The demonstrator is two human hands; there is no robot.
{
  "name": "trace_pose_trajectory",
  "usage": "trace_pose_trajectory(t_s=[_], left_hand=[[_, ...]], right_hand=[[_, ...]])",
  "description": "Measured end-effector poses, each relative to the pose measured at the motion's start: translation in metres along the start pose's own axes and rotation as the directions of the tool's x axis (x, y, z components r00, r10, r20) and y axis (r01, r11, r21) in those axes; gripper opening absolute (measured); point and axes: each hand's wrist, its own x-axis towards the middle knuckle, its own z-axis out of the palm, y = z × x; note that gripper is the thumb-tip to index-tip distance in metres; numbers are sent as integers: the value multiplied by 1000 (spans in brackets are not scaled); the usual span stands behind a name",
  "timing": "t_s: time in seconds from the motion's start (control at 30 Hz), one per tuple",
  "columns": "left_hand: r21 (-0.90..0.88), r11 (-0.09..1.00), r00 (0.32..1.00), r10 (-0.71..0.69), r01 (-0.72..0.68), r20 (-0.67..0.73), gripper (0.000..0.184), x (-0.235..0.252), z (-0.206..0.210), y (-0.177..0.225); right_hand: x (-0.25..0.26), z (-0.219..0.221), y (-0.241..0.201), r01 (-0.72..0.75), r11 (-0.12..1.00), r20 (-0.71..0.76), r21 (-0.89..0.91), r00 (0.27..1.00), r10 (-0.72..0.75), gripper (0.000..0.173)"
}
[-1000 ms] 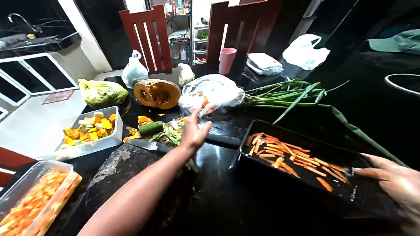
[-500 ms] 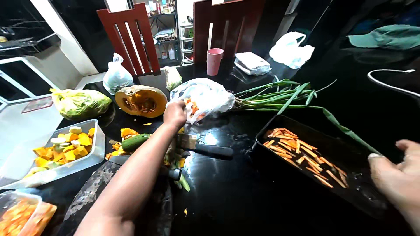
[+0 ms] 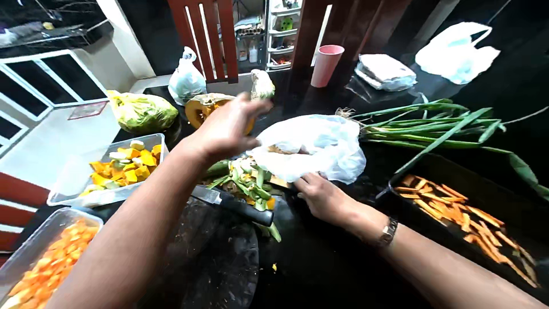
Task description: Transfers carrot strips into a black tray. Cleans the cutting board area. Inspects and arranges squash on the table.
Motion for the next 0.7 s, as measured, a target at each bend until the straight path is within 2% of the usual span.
trace_pose_trajectory(t_s=[0.03, 0.1, 0.13, 0.17, 0.23, 0.33, 0.4, 0.43, 0.47, 0.5, 0.57, 0.67, 0.7], left_hand=[[65, 992, 988, -114, 108, 104, 55, -10, 7, -14], [199, 949, 901, -299, 246, 314, 55, -25, 27, -37], [235, 933, 866, -343, 271, 364, 57, -30, 38, -48], [239, 929, 858, -357, 284, 369, 59, -35, 49, -59], [213, 930, 883, -354, 298, 309, 57, -40, 64, -74], [115, 947, 925, -319, 301, 205, 51, -44, 68, -81], [3, 956, 952, -291, 292, 91, 49, -49, 65, -79], [-63, 958, 960, -278, 278, 5, 49, -52, 62, -76], [-136, 959, 961, -261, 248, -90, 50, -56, 59, -73], [-206, 956, 953, -246, 209, -178, 51, -60, 54, -69], [-279, 953, 936, -203, 121, -287, 53, -74, 45, -61], [-226, 971, 941, -141, 72, -308, 52, -105, 34, -48], [-180, 981, 944, -128, 75, -304, 52, -117, 35, -44]], right_hand=[[-2, -3, -3, 7, 1000, -19, 30, 1000, -7, 26], [-7, -23, -14, -72, 984, 51, 162, 997, 65, 29], [-11, -34, -18, -141, 957, 106, 253, 987, 117, 33], [-17, -42, -20, -193, 921, 129, 337, 979, 158, 35], [-33, -52, -21, -320, 774, 212, 546, 947, 242, 34], [-64, -59, -18, -453, 436, 350, 777, 888, 299, 33], [-84, -59, -17, -448, 248, 370, 859, 877, 306, 30], [-92, -59, -16, -421, 193, 356, 886, 886, 297, 29], [-98, -60, -15, -390, 188, 327, 902, 898, 294, 29], [-104, -61, -15, -358, 257, 278, 898, 913, 300, 28], [-111, -63, -19, -307, 539, 160, 784, 940, 303, 29], [-120, -69, -23, -147, 815, -9, 560, 983, 183, 32], [-122, -71, -22, -93, 874, -48, 477, 990, 132, 32]])
